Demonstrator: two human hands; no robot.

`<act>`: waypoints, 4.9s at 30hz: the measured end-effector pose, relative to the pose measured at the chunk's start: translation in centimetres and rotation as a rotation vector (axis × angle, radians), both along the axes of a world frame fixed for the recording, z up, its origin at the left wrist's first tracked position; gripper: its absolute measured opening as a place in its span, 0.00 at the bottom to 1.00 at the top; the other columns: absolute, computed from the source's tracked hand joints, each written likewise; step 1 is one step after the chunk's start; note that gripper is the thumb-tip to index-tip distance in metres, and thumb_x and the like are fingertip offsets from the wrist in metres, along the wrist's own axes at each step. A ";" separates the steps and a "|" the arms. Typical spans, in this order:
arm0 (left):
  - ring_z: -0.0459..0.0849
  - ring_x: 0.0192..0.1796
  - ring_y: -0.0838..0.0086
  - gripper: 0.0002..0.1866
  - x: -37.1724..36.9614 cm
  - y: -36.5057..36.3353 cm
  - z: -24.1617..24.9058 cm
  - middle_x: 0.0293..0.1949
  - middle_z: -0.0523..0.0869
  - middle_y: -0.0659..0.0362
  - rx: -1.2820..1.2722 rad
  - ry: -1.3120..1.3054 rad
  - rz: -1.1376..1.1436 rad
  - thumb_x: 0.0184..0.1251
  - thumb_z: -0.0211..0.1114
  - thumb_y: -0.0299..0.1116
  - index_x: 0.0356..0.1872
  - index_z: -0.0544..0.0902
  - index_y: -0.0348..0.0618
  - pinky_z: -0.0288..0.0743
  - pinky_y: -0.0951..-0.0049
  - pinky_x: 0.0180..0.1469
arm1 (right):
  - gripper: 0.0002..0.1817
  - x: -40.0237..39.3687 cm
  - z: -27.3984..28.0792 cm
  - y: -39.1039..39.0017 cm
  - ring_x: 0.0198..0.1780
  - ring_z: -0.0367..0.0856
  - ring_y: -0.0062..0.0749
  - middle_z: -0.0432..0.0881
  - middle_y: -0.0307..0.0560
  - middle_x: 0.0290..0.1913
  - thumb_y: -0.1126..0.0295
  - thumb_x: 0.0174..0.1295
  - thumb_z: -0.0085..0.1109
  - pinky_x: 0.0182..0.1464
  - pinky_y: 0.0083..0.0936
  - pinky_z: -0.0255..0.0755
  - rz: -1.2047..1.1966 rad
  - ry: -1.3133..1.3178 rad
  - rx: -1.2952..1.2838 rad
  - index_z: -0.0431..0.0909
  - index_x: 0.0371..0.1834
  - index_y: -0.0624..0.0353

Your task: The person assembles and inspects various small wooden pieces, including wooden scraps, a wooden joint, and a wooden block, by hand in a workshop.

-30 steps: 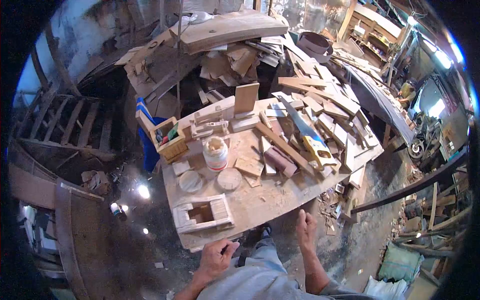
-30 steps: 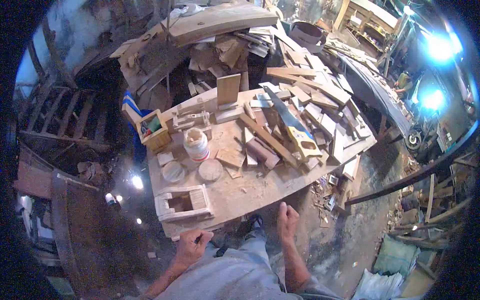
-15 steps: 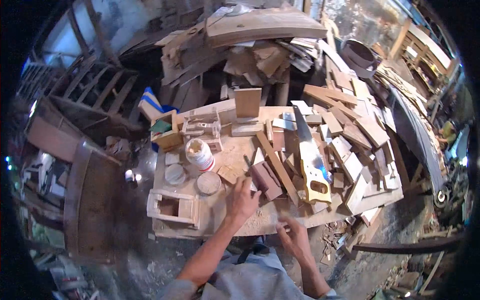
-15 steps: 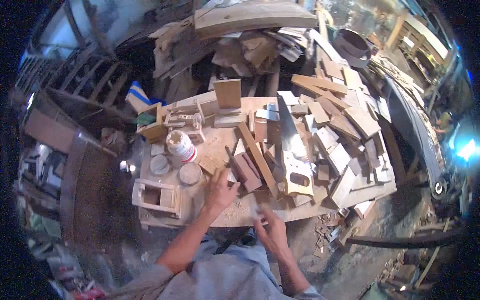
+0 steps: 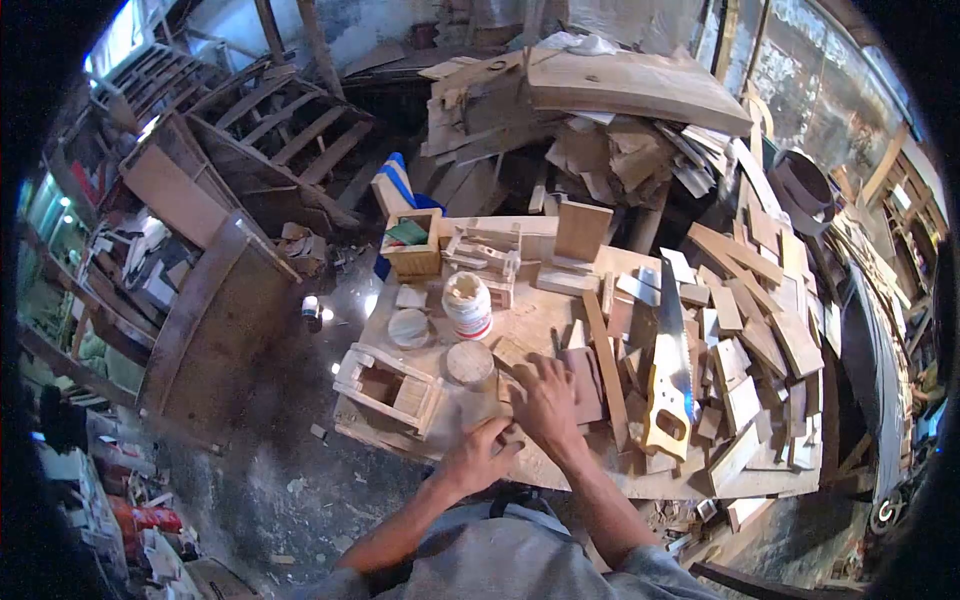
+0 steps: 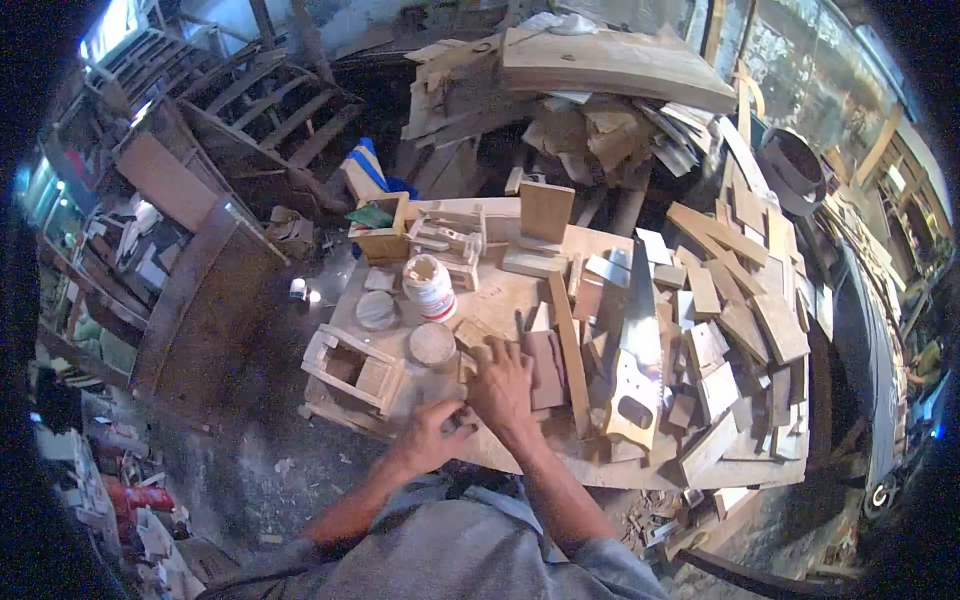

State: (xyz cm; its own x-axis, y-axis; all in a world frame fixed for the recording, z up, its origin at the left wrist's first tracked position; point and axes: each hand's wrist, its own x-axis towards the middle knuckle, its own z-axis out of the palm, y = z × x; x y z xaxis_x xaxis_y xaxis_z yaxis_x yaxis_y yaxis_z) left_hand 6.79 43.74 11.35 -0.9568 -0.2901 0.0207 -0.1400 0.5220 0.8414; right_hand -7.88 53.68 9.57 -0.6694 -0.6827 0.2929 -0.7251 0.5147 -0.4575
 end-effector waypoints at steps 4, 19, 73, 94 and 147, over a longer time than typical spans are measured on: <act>0.94 0.42 0.64 0.15 4.3 -6.1 5.2 0.45 0.93 0.48 -0.031 -0.035 0.070 0.68 0.74 0.31 0.53 0.89 0.37 0.87 0.66 0.46 | 0.27 0.1 -3.1 -5.7 0.71 0.71 0.52 0.77 0.52 0.66 0.56 0.57 0.74 0.67 0.60 0.62 0.139 0.035 0.080 0.83 0.59 0.54; 0.85 0.62 0.47 0.34 -8.3 -31.0 0.7 0.57 0.86 0.42 -0.658 -0.398 -0.474 0.59 0.78 0.56 0.58 0.87 0.41 0.81 0.50 0.62 | 0.27 6.1 0.2 -6.1 0.68 0.74 0.51 0.81 0.52 0.62 0.58 0.49 0.80 0.70 0.50 0.62 -0.219 -0.144 -0.149 0.81 0.50 0.56; 0.87 0.60 0.67 0.38 1.6 -0.1 -2.1 0.63 0.83 0.58 1.454 -0.225 -0.281 0.70 0.76 0.44 0.75 0.70 0.42 0.85 0.64 0.63 | 0.50 5.9 4.8 10.3 0.61 0.84 0.54 0.79 0.55 0.66 0.50 0.48 0.84 0.64 0.46 0.79 0.356 -0.538 -0.138 0.69 0.74 0.55; 0.87 0.43 0.76 0.22 11.8 -5.3 -6.5 0.43 0.91 0.58 0.808 -0.496 -0.089 0.80 0.68 0.41 0.65 0.80 0.39 0.82 0.73 0.47 | 0.62 5.6 0.8 -3.7 0.73 0.71 0.55 0.75 0.53 0.71 0.53 0.47 0.82 0.71 0.61 0.68 0.125 -0.185 0.370 0.54 0.86 0.48; 0.77 0.27 0.84 0.10 -5.8 15.2 -2.7 0.26 0.82 0.65 0.395 0.113 0.339 0.78 0.69 0.32 0.39 0.86 0.34 0.70 0.79 0.31 | 0.11 -7.6 1.7 37.0 0.41 0.88 0.43 0.88 0.55 0.40 0.69 0.65 0.74 0.43 0.36 0.79 -0.613 -0.020 -0.447 0.85 0.44 0.63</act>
State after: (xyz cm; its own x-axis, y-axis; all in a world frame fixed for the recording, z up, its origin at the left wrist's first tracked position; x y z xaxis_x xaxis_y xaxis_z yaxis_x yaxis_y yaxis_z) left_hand 1.02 58.92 8.60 -0.8062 -0.5891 -0.0553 -0.1430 0.1032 0.9843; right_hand -15.51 90.66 11.28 -0.8989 -0.0054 0.4381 -0.3581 0.5854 -0.7274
